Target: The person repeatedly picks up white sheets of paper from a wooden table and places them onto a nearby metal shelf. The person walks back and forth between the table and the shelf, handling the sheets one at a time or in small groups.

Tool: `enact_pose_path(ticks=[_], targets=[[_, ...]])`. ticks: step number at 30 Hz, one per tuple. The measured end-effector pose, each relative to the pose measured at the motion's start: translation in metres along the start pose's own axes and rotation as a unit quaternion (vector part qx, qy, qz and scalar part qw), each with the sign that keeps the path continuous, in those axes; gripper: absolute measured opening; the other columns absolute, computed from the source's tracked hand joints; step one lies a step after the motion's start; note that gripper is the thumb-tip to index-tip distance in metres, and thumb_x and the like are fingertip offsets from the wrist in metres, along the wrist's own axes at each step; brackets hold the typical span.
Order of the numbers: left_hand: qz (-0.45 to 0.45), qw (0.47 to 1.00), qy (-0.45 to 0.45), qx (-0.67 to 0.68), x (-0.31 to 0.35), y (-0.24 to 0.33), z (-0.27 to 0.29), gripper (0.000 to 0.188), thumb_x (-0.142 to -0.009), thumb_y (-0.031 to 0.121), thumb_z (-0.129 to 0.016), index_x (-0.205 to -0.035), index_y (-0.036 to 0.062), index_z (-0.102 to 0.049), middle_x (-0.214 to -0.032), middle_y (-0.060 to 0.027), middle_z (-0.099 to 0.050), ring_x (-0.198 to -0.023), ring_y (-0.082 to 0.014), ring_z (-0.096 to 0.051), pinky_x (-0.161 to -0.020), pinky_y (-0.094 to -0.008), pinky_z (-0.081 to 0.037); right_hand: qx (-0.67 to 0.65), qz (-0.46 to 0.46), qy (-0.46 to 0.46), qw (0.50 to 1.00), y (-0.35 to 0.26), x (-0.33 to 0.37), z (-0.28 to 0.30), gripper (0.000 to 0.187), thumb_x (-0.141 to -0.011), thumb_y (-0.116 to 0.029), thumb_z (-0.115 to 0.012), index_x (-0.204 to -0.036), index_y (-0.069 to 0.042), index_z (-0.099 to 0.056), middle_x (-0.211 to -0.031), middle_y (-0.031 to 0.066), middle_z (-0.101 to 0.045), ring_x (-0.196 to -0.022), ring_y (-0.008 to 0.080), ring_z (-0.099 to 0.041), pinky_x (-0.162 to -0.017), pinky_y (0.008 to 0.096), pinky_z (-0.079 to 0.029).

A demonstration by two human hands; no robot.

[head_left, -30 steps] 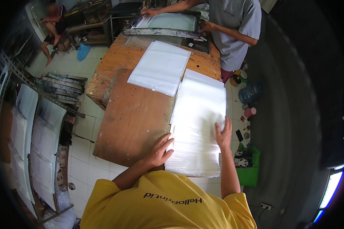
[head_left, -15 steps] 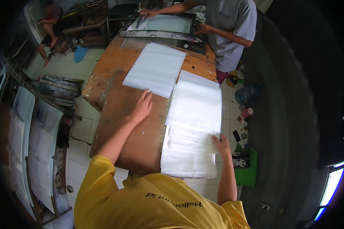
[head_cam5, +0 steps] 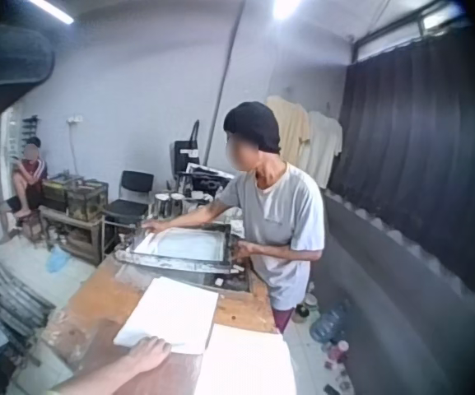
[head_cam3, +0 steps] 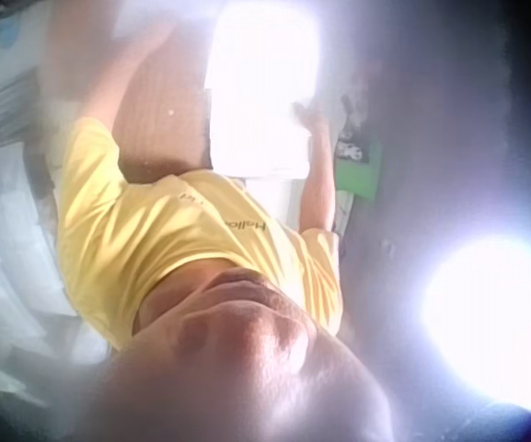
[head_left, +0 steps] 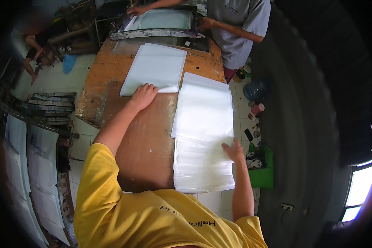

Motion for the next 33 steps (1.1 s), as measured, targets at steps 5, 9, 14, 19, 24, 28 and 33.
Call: enact_pose_path(ticks=[5,9,14,19,24,28,33], targets=[[0.122,0.974,0.131,0.142,-0.015,-0.044,0.019,0.016,-0.084,0.006,-0.054,-0.099,-0.0001,-0.056,-0.093,-0.0167,-0.060,-0.088,-0.0346,-0.060,-0.077,-0.0440,-0.052,-0.052,0.035,-0.006,0.998,0.001,-0.003,0.001,0.070,-0.077,-0.024,-0.073,-0.132,0.006,-0.041,-0.118,0.0297,-0.058,-0.109,0.0388,-0.058,-0.093,0.0398,-0.046],[0.133,0.947,0.224,0.186,-0.038,-0.070,0.059,0.017,-0.082,0.004,-0.057,-0.099,0.0011,-0.056,-0.092,-0.0168,-0.059,-0.087,-0.0350,-0.060,-0.075,-0.0449,-0.052,-0.210,0.006,-0.069,0.975,-0.021,0.005,-0.007,0.062,-0.078,-0.015,-0.072,-0.129,0.006,-0.045,-0.112,0.0218,-0.062,-0.100,0.0303,-0.061,-0.090,0.0357,-0.047],[0.025,0.965,0.228,0.124,-0.069,-0.054,0.090,0.016,-0.081,0.003,-0.056,-0.097,0.0031,-0.059,-0.090,-0.0134,-0.059,-0.089,-0.0301,-0.060,-0.076,-0.0415,-0.052,-0.158,0.095,-0.017,0.983,-0.080,0.006,-0.015,0.062,-0.077,-0.014,-0.071,-0.131,0.004,-0.045,-0.113,0.0196,-0.062,-0.102,0.0285,-0.059,-0.092,0.0351,-0.045],[-0.084,0.963,0.225,0.123,-0.070,-0.008,0.091,0.016,-0.076,0.000,-0.054,-0.091,0.0031,-0.058,-0.082,-0.0106,-0.056,-0.082,-0.0291,-0.059,-0.073,-0.0411,-0.051,-0.150,0.104,-0.017,0.983,-0.131,-0.007,-0.057,0.066,-0.076,-0.017,-0.072,-0.133,0.003,-0.044,-0.119,0.0237,-0.059,-0.110,0.0319,-0.058,-0.095,0.0375,-0.043],[-0.102,0.976,0.150,0.123,-0.044,0.014,0.065,0.015,-0.078,0.001,-0.054,-0.092,0.0039,-0.058,-0.084,-0.0099,-0.055,-0.084,-0.0267,-0.058,-0.075,-0.0394,-0.049,-0.204,0.092,-0.024,0.974,-0.184,-0.020,-0.090,0.066,-0.076,-0.022,-0.072,-0.131,0.002,-0.046,-0.121,0.0252,-0.058,-0.113,0.0335,-0.057,-0.096,0.0376,-0.044],[-0.118,0.979,0.127,0.108,-0.034,0.014,0.046,0.018,-0.079,0.002,-0.054,-0.096,0.0056,-0.058,-0.088,-0.0081,-0.054,-0.089,-0.0244,-0.056,-0.079,-0.0374,-0.046,-0.158,0.069,-0.064,0.983,-0.222,-0.016,-0.086,0.061,-0.076,-0.022,-0.073,-0.127,0.003,-0.049,-0.118,0.0243,-0.060,-0.109,0.0329,-0.059,-0.093,0.0377,-0.045],[-0.145,0.971,0.151,0.113,-0.023,0.027,0.054,0.019,-0.081,0.005,-0.053,-0.100,0.0063,-0.056,-0.088,-0.0068,-0.053,-0.089,-0.0232,-0.055,-0.080,-0.0363,-0.046,-0.157,0.178,-0.007,0.971,-0.214,-0.015,-0.109,0.056,-0.077,-0.020,-0.073,-0.123,0.004,-0.052,-0.110,0.0232,-0.064,-0.101,0.0309,-0.062,-0.090,0.0377,-0.047]])
Point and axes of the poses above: each hand's wrist, its own x-axis away from the middle knuckle, its own z-axis out of the back of the hand, y = z × x, the point moved 8 cm from there along -x, towards the middle knuckle
